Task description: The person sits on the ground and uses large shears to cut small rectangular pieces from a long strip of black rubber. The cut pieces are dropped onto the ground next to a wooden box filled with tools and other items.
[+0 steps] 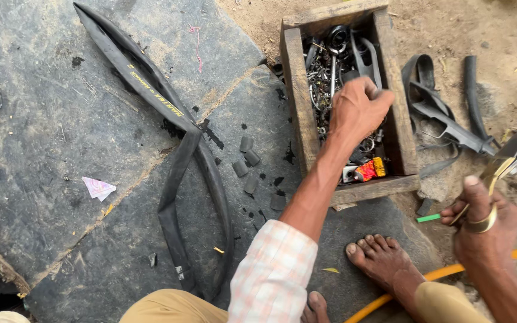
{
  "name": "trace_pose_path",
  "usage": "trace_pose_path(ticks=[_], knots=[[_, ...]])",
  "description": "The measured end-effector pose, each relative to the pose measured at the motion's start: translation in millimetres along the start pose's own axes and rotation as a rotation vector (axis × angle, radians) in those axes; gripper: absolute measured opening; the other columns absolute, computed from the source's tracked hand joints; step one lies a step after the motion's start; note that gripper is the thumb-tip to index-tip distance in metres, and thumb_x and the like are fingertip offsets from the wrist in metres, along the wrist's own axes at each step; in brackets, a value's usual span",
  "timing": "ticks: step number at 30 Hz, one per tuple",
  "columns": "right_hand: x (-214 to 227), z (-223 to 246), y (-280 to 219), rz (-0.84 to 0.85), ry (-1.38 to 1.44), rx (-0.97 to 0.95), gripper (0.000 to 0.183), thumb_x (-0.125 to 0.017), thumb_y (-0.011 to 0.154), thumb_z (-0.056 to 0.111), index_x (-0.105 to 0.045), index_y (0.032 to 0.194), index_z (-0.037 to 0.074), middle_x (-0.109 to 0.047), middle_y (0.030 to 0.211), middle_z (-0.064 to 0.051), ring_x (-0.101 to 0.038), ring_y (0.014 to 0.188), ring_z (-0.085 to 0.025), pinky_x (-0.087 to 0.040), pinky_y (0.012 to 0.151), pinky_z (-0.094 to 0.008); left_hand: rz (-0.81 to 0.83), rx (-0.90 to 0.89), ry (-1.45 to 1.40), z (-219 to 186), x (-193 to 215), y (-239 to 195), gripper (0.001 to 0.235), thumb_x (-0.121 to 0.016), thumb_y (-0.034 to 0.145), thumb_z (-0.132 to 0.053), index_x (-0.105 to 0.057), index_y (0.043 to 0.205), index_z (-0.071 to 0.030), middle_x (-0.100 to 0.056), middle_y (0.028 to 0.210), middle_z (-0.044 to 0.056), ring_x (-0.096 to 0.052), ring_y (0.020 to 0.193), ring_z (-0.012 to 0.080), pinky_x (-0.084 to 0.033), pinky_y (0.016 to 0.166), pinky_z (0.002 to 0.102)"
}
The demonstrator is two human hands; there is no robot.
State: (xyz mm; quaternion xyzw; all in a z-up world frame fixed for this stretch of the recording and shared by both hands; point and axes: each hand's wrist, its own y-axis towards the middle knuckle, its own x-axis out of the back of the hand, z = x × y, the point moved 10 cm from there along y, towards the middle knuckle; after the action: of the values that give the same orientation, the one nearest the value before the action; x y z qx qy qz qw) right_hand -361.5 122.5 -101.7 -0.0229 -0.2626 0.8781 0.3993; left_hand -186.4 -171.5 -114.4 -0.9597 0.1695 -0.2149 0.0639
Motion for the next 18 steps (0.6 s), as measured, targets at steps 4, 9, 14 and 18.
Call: trace_pose_path(ticks=[4,9,14,18], knots=[[0.0,12.8,37.1,0.096,-0.09,0.079,0.029,-0.067,0.11,0.034,-0.058,0.1,0.008,-0.053,0.07,-0.002,-0.06,0.06,-0.014,-0.052,0.055,-0.028,0.035,-0.021,-0.165,-15.6,70.4,2.4,0.022,-0.065,0.086,-0.022,-0.05,0.073,-0.011,-0.054,0.064,0.001,-0.056,0.056,0.0147,-0.048,0.046,0.031],[-26.8,26.9,56.6,0.167,0.066,0.079,0.038,-0.065,0.116,0.034,-0.051,0.09,0.01,-0.05,0.068,0.0,-0.06,0.059,-0.012,-0.051,0.057,-0.026,0.154,0.018,-0.285,-39.3,144.2,-15.8,0.016,-0.061,0.086,-0.007,-0.045,0.086,-0.008,-0.055,0.077,0.008,-0.056,0.061,0.016,-0.048,0.046,0.03],[-48.9,56.2,-4.3,0.257,-0.368,0.175,0.037,-0.064,0.108,0.037,-0.058,0.093,0.004,-0.057,0.065,-0.007,-0.062,0.057,-0.018,-0.054,0.052,-0.032,0.203,0.207,-0.458,-28.9,201.7,-73.9,0.021,-0.063,0.087,-0.004,-0.042,0.093,-0.005,-0.057,0.108,0.016,-0.07,0.079,0.0172,-0.063,0.067,0.029],[-68.4,42.6,-30.6,0.466,-0.37,0.056,0.036,-0.069,0.105,0.035,-0.064,0.094,0.001,-0.063,0.071,-0.011,-0.065,0.055,-0.021,-0.052,0.052,-0.038,0.128,0.278,-0.668,-15.4,211.8,-132.7,0.025,-0.069,0.095,-0.009,-0.052,0.11,-0.001,-0.059,0.102,0.015,-0.065,0.084,0.0153,-0.063,0.074,0.03]])
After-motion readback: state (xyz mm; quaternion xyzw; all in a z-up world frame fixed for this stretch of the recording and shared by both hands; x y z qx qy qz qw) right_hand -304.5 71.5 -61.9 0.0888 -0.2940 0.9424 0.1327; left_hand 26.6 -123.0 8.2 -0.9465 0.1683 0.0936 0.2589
